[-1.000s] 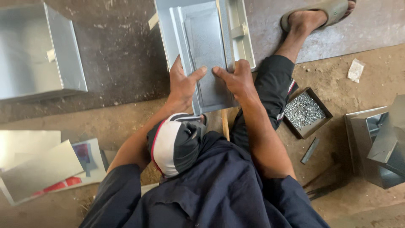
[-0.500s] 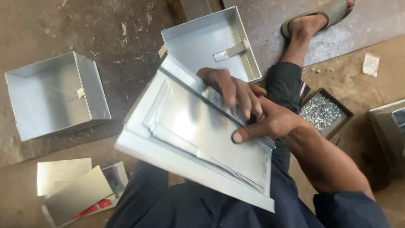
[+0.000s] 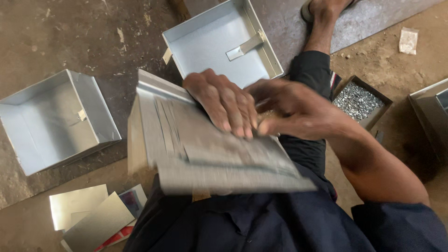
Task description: The person sits on the workshop floor and cuts small sheet metal pieces with shears, then fits the pieces into folded sheet metal boxes and hammers tabs and edges flat to secure them, handling a box of small fasteners nearby.
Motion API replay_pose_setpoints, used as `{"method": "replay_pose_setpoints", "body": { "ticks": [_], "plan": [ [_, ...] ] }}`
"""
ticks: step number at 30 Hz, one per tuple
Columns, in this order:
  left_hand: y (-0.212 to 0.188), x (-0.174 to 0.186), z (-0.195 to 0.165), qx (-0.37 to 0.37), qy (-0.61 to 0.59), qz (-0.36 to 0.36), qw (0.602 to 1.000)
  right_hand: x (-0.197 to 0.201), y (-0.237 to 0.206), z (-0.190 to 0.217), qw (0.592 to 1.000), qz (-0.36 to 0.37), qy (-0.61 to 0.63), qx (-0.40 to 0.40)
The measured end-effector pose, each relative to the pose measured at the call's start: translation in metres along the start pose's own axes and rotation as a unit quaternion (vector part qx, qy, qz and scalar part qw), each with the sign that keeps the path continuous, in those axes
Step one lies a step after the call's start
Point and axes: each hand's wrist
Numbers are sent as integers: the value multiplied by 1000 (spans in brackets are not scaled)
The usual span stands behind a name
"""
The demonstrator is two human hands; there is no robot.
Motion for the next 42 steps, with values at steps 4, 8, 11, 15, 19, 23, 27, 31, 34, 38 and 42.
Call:
{"method": "replay_pose_setpoints", "body": {
  "ticks": [4, 8, 11, 15, 19, 23, 27, 31, 34, 38, 42],
  "plan": [
    [-60, 1, -16, 10, 179, -228, 957, 0, -28, 13, 998, -23, -32, 56],
    [-110, 24, -14, 50, 235, -482, 842, -8, -17, -57, 929, -225, -274, -109],
    [-140, 57, -10, 130, 264, -570, 767, 5, 16, -126, 927, -237, -192, -219],
    [-169, 116, -13, 214, 298, -667, 649, 20, 79, -193, 937, -219, 158, -222],
    [-181, 175, -17, 236, 357, -682, 593, 45, 145, -235, 876, -277, 268, -290],
    [-185, 210, -20, 250, 402, -690, 548, 65, 185, -262, 868, -268, 301, -292],
    [-193, 221, -18, 279, 458, -675, 506, 72, 197, -270, 865, -258, 271, -334],
    [-198, 218, -13, 300, 547, -633, 457, 74, 202, -268, 868, -224, 260, -359],
    [-198, 215, -10, 296, 593, -602, 444, 76, 208, -267, 869, -229, 223, -378],
    [-194, 213, -6, 313, 618, -585, 421, 77, 212, -267, 863, -215, 224, -400],
    [-187, 214, -3, 344, 616, -594, 386, 76, 211, -266, 861, -232, 165, -421]
  ]
}}
Point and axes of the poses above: each hand's wrist, its own y-axis towards the middle knuckle, its own x-axis out of the back of the hand, z = x × y, and after that the axes turned 14 degrees about -x, right-handed
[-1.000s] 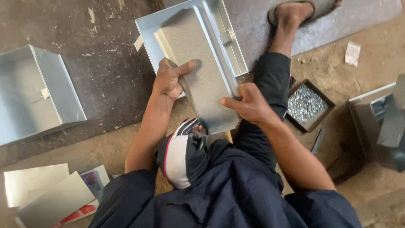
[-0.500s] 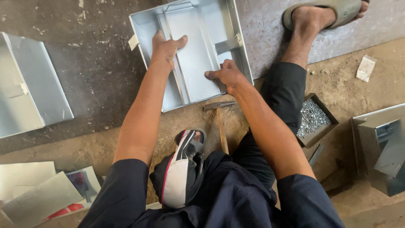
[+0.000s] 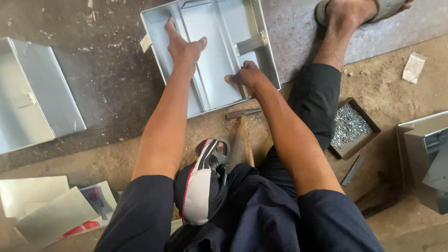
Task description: The person sits on the workshop floor and cuts small sheet metal pieces with shears, then fits the pieces into folded sheet metal boxes and hammers tabs and edges flat to secure them, handling a box of small fasteners nearby.
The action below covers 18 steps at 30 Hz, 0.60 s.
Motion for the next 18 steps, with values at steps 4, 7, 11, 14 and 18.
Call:
{"method": "replay_pose_setpoints", "body": {
  "ticks": [4, 7, 11, 14, 18],
  "plan": [
    [2, 0, -8, 30, 65, 10, 997, 0, -2, 2, 999, -10, -37, -5],
    [4, 0, -13, 37, 127, 30, 991, -1, -1, 4, 1000, -8, -17, -6],
    [8, 1, -19, 56, 261, 50, 962, -3, -2, 4, 1000, 6, -3, 2],
    [10, 2, -21, 32, 311, 55, 948, -5, -3, 3, 1000, 0, -6, -2],
    [12, 4, -31, -4, 388, 112, 915, -8, -10, 6, 999, -22, -31, -30]
  ]
}}
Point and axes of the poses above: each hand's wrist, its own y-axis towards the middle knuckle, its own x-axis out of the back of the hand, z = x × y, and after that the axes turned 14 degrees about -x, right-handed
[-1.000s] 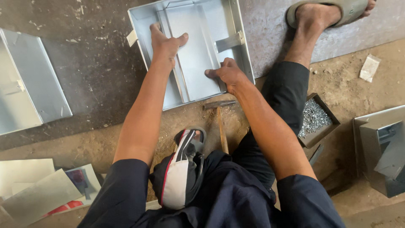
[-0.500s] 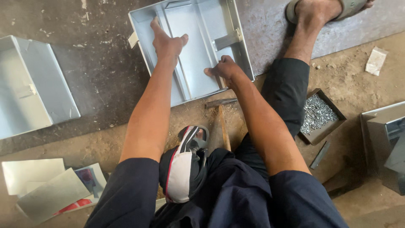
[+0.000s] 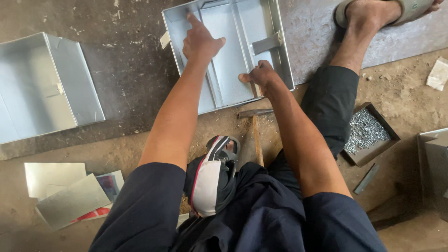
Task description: The person sits on the workshop floor and cuts small sheet metal pieces with shears, then fits the pieces into folded sheet metal boxes and hammers tabs and edges flat to secure them, handling a box of small fasteners nearby.
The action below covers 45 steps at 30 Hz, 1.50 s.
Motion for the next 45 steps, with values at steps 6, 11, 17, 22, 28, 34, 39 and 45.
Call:
{"method": "replay_pose_setpoints", "body": {
  "ticks": [6, 11, 17, 22, 28, 34, 39, 45],
  "plan": [
    [-9, -3, -2, -168, 214, 34, 962, -1, -16, 7, 999, -21, -37, 10],
    [-27, -39, 3, -354, 65, -117, 926, -2, -18, 8, 996, -40, -43, 64],
    [-32, -53, 9, -343, 50, -130, 929, -1, 3, -3, 995, -32, -27, 92],
    [-33, -49, 12, -359, 7, -139, 923, -3, 10, -13, 984, -2, 81, 161],
    [-28, -59, 15, -364, 35, -161, 917, -1, -17, -7, 978, -166, -34, 123],
    [-26, -65, 18, -378, 51, -171, 909, 5, -53, -13, 765, -391, -308, 409],
    [-25, -68, 18, -362, 52, -137, 921, 37, -27, -29, 675, -462, -282, 501],
    [-22, -68, 19, -368, 55, -149, 916, 62, 16, -41, 771, -412, -312, 371]
  ]
}}
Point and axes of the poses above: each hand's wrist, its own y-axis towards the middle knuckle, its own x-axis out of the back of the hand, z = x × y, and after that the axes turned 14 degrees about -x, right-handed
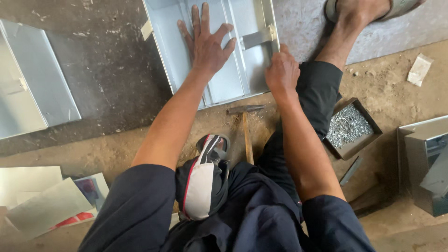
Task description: The person sits on the workshop floor and cuts small sheet metal pieces with shears, then fits the pieces into folded sheet metal boxes and hammers tabs and edges flat to secure them, handling a box of small fasteners nearby.
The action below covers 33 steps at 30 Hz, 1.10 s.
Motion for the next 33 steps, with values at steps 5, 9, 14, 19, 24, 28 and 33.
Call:
{"method": "replay_pose_setpoints", "body": {
  "ticks": [5, 9, 14, 19, 24, 28, 33],
  "plan": [
    [-1, 2, -1, 4, -9, 15, 1000, -2, -3, -3, 1000, 3, 16, 5],
    [-3, -3, -1, -10, 6, -6, 1000, 1, -3, -1, 1000, 7, 7, 24],
    [-5, -9, -1, -17, 9, -9, 1000, 2, -1, -7, 999, 1, -3, 51],
    [-1, -3, -4, 9, -16, 19, 1000, 5, 4, -3, 997, 21, 5, 76],
    [-2, -7, -2, -6, -7, 14, 1000, 42, -4, -44, 952, 27, 295, 82],
    [-11, -23, 6, -17, 4, -2, 1000, 91, -52, -162, 965, -126, 213, -90],
    [-17, -32, 12, -39, 18, -21, 999, 84, -129, -276, 959, -26, -27, -280]
  ]
}}
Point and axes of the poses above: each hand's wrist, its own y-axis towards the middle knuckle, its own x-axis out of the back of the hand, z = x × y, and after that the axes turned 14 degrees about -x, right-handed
